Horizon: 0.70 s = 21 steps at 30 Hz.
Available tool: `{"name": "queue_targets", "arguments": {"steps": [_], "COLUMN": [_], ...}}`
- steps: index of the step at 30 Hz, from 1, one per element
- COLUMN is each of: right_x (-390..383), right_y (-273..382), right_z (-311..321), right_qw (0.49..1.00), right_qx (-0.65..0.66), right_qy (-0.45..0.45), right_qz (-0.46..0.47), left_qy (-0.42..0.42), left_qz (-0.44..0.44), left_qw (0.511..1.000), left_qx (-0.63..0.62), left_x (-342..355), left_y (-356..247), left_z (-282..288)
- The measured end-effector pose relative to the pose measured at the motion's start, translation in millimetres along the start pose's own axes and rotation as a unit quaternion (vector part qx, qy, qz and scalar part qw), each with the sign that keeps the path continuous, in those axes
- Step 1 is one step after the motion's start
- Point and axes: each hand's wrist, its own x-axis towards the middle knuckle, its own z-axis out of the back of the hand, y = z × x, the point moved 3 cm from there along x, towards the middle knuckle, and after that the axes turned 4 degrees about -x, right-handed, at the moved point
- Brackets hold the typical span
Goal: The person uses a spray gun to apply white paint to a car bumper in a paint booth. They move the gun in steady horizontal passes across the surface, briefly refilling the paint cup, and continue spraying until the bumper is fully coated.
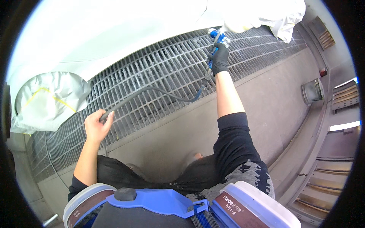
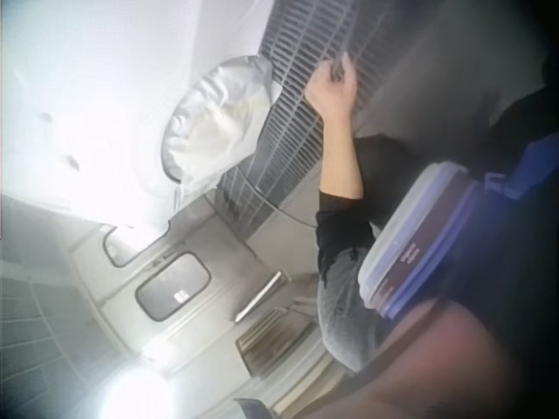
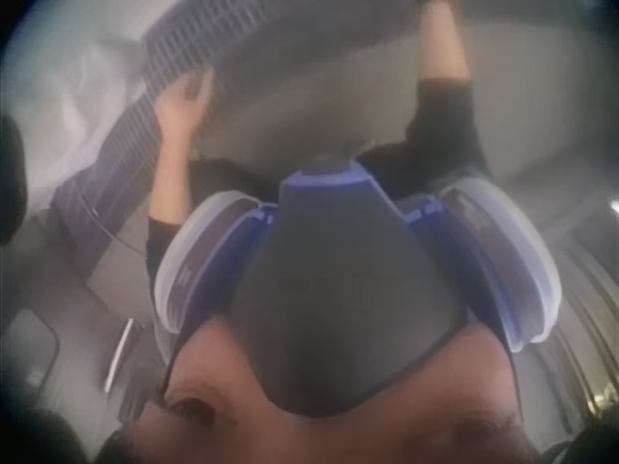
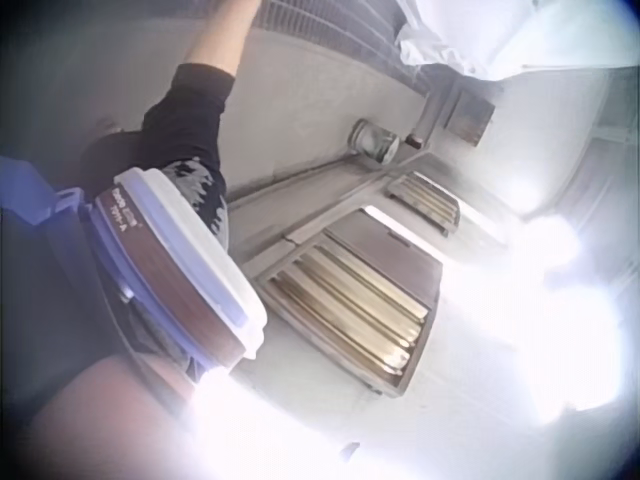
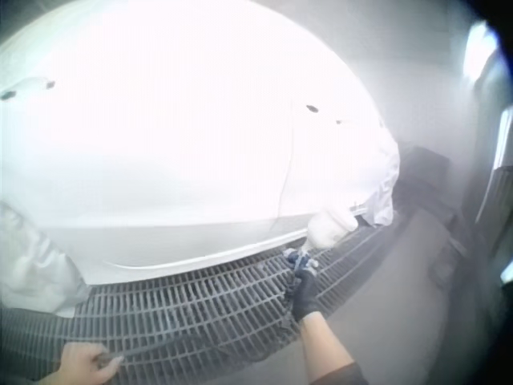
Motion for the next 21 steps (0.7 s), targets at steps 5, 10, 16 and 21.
{"name": "queue_targets", "arguments": {"steps": [5, 10, 16, 21], "right_x": [20, 4, -49, -103], "right_y": [12, 21, 26, 26], "right_z": [29, 24, -17, -62], "right_qw": [0.997, 0.998, 0.99, 0.961], "right_qx": [-0.013, -0.038, 0.016, 0.0], "right_qy": [-0.065, -0.046, 0.128, 0.257], "right_qz": [0.03, 0.028, -0.064, -0.098], "left_qy": [0.012, 0.009, 0.008, 0.024], "left_qz": [0.023, 0.001, -0.028, -0.033], "left_qw": [1.0, 1.0, 0.999, 0.998], "left_qx": [-0.009, -0.015, -0.028, -0.038], "left_x": [0, 4, 8, 7], "left_y": [-4, -8, -6, -2], "left_z": [-6, -13, -16, -13]}}
